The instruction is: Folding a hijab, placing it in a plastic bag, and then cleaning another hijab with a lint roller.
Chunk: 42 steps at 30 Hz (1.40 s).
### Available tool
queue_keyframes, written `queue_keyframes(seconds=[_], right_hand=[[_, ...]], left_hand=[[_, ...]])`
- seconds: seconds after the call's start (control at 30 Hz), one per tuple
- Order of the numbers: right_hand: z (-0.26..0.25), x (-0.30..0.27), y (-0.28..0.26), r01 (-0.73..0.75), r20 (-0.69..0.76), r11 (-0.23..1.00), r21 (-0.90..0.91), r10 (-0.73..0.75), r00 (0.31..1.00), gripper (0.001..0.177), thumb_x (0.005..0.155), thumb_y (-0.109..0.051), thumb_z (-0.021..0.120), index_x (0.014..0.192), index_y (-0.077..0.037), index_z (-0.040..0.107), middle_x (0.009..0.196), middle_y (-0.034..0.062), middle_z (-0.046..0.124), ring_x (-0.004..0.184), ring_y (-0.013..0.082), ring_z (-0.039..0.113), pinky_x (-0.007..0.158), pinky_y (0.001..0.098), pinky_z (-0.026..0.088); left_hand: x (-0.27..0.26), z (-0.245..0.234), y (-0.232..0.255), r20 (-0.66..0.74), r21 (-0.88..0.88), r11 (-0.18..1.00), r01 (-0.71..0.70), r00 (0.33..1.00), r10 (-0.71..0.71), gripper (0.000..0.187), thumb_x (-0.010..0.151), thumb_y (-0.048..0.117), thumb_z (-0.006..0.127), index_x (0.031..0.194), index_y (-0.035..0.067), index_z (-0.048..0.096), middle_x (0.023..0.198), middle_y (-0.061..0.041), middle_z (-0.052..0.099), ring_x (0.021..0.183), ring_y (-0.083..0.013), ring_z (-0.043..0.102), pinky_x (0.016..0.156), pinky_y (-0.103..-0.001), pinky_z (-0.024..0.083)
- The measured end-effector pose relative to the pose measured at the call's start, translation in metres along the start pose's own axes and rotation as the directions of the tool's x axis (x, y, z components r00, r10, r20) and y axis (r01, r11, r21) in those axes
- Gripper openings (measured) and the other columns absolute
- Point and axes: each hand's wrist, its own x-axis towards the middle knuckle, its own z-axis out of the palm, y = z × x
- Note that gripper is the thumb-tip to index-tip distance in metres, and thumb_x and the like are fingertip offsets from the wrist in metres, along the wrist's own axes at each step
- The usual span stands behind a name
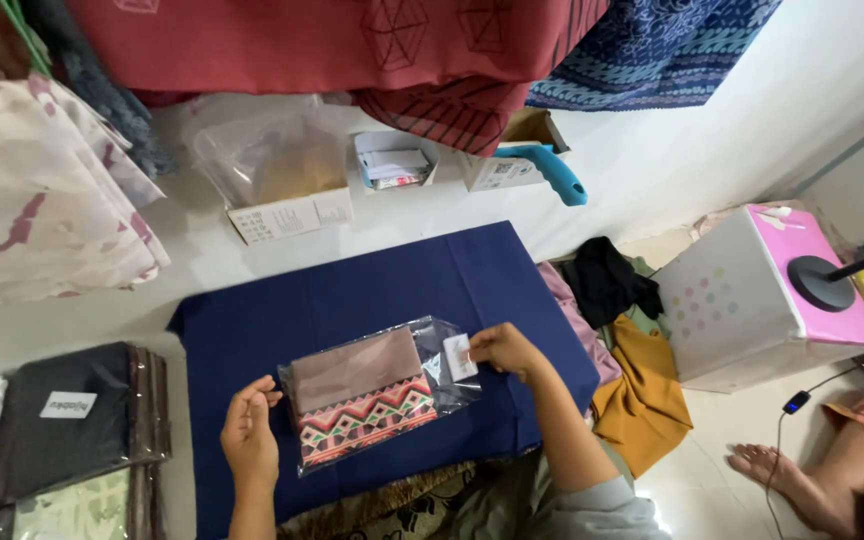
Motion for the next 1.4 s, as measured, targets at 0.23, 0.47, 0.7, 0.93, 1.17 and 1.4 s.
queue_keyframes(seconds=[0.23,0.47,0.7,0.93,1.17,1.4], right_hand=[[0.032,-0.018,-0.026,0.038,0.156,0.973,0.227,-0.075,0.985,0.022,0.084,-0.01,0.087,0.071,-0.004,0.07,0.046,-0.0014,0.05,0.036,0.0052,0.03,0.039,0.0208,0.021],[0.046,-0.006,-0.031,0.007,0.187,0.972,0.236,-0.053,0.981,0.019,0.086,-0.014,0.086,0.075,-0.01,0.072,0.056,-0.0018,0.059,0.038,0.0044,0.031,0.037,0.0217,0.017],[0.038,0.003,-0.032,-0.047,0.193,0.943,0.329,-0.018,0.981,0.013,0.083,-0.007,0.087,0.082,-0.003,0.074,0.056,0.0024,0.063,0.035,0.0037,0.034,0.032,0.0196,0.017],[0.049,0.016,-0.029,-0.077,0.193,0.94,0.331,0.012,0.981,0.016,0.083,-0.008,0.086,0.085,-0.004,0.071,0.055,0.0029,0.058,0.038,0.0045,0.03,0.035,0.0208,0.016],[0.068,-0.004,-0.053,0.107,0.216,0.994,0.025,-0.11,0.97,0.022,0.079,-0.012,0.09,0.071,-0.005,0.07,0.062,0.0104,0.072,0.049,0.0096,0.05,0.046,0.0222,0.029],[0.093,0.0,-0.041,0.336,0.093,0.929,0.156,-0.353,0.931,0.016,0.072,-0.004,0.093,0.074,-0.002,0.078,0.077,0.0091,0.08,0.071,0.0119,0.073,0.062,0.0249,0.06]], left_hand=[[-0.002,0.001,0.009,0.02,0.032,0.999,0.011,1.0,-0.011,0.042,0.107,0.038,0.053,0.119,0.002,0.07,0.115,-0.009,0.07,0.097,-0.018,0.069,0.092,-0.03,0.053],[-0.003,0.001,0.017,0.042,0.028,0.999,0.024,0.999,-0.026,0.04,0.105,0.038,0.054,0.117,0.004,0.071,0.116,-0.009,0.071,0.101,-0.0208,0.071,0.094,-0.033,0.056],[-0.002,0.001,0.014,0.05,0.02,1.0,0.015,0.999,-0.016,0.037,0.106,0.035,0.055,0.116,0.003,0.071,0.113,-0.008,0.071,0.099,-0.0198,0.071,0.094,-0.033,0.057],[-0.002,0.001,0.014,0.052,-0.013,1.0,0.028,0.998,-0.027,0.036,0.106,0.033,0.054,0.117,0.002,0.07,0.115,-0.01,0.071,0.101,-0.0207,0.07,0.095,-0.033,0.057],[0.0,0.002,0.022,0.096,0.121,0.991,-0.06,0.994,0.049,0.035,0.105,0.033,0.055,0.115,0.004,0.073,0.112,-0.009,0.074,0.103,-0.0195,0.072,0.092,-0.03,0.056],[-0.006,0.016,0.03,0.486,0.627,0.67,-0.397,0.872,0.062,0.06,0.099,0.062,0.04,0.139,0.025,0.065,0.144,0.006,0.063,0.146,-0.0228,0.042,0.115,-0.05,0.03]])
